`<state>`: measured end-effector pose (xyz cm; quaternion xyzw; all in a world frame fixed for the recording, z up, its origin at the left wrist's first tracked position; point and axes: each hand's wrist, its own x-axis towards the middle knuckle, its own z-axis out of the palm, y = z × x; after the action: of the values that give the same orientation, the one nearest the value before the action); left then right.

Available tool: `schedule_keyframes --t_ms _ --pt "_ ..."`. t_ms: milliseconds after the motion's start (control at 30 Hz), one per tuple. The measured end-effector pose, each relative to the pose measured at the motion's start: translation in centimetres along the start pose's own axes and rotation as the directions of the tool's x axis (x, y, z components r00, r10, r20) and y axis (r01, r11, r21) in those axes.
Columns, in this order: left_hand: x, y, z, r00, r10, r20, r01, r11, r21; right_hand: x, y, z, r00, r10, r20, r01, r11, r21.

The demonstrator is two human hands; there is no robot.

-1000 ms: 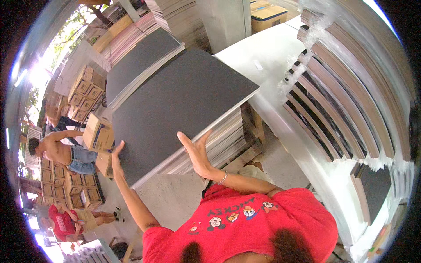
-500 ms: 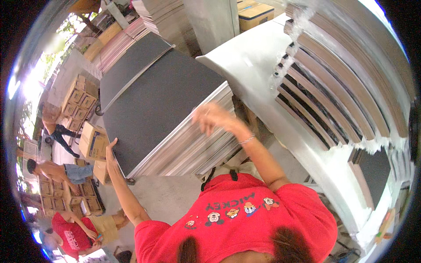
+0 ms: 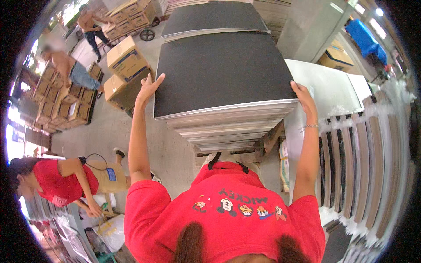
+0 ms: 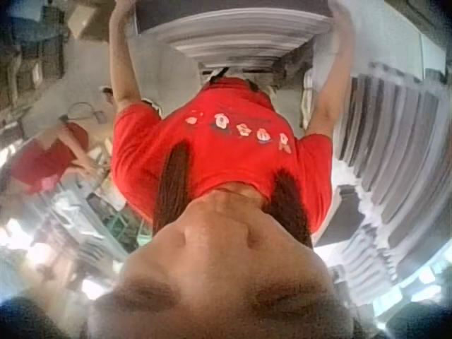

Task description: The person repeatedly picks up black-covered notebooks from a table, stacks them, and places them on a nearby pile. The person also flips through the pages of the notebooks while holding them.

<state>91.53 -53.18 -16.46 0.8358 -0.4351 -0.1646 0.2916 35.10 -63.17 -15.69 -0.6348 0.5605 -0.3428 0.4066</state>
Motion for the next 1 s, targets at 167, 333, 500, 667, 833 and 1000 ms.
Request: schedule_keyframes --t_ms 167,333,500,667,833,1000 --pt "-5.9 0.6 -1.7 0.898 -0.012 0.44 0.247 0.841 -0.481 -0.3 2.3 -0.9 0.999 0.014 -0.041 -0.012 0.999 0.032" --pt "-7.6 1.5 -0.7 0.883 0.0 0.469 0.33 0.711 -0.621 -0.3 0.5 -0.3 0.999 0.007 -0.042 -0.008 0.999 -0.033" --pt "-4.7 0.6 -0.2 0.867 0.037 0.498 0.346 0.673 -0.653 0.1 0.2 0.1 0.998 0.056 -0.043 -0.054 0.997 0.047" --pt "-4.9 0.4 0.9 0.902 0.023 0.431 0.333 0.597 -0.73 -1.2 -0.3 1.3 0.989 -0.024 -0.148 0.024 1.0 -0.002" --pt "-5.4 1.1 -0.2 0.859 0.101 0.502 0.381 0.528 -0.758 -0.1 0.5 0.6 0.981 -0.052 -0.185 0.044 0.998 -0.046" --pt "-6.9 2.6 -0.5 0.931 -0.008 0.365 0.297 0.597 -0.745 0.4 -1.1 -0.8 0.99 0.118 -0.073 -0.126 0.986 -0.113"
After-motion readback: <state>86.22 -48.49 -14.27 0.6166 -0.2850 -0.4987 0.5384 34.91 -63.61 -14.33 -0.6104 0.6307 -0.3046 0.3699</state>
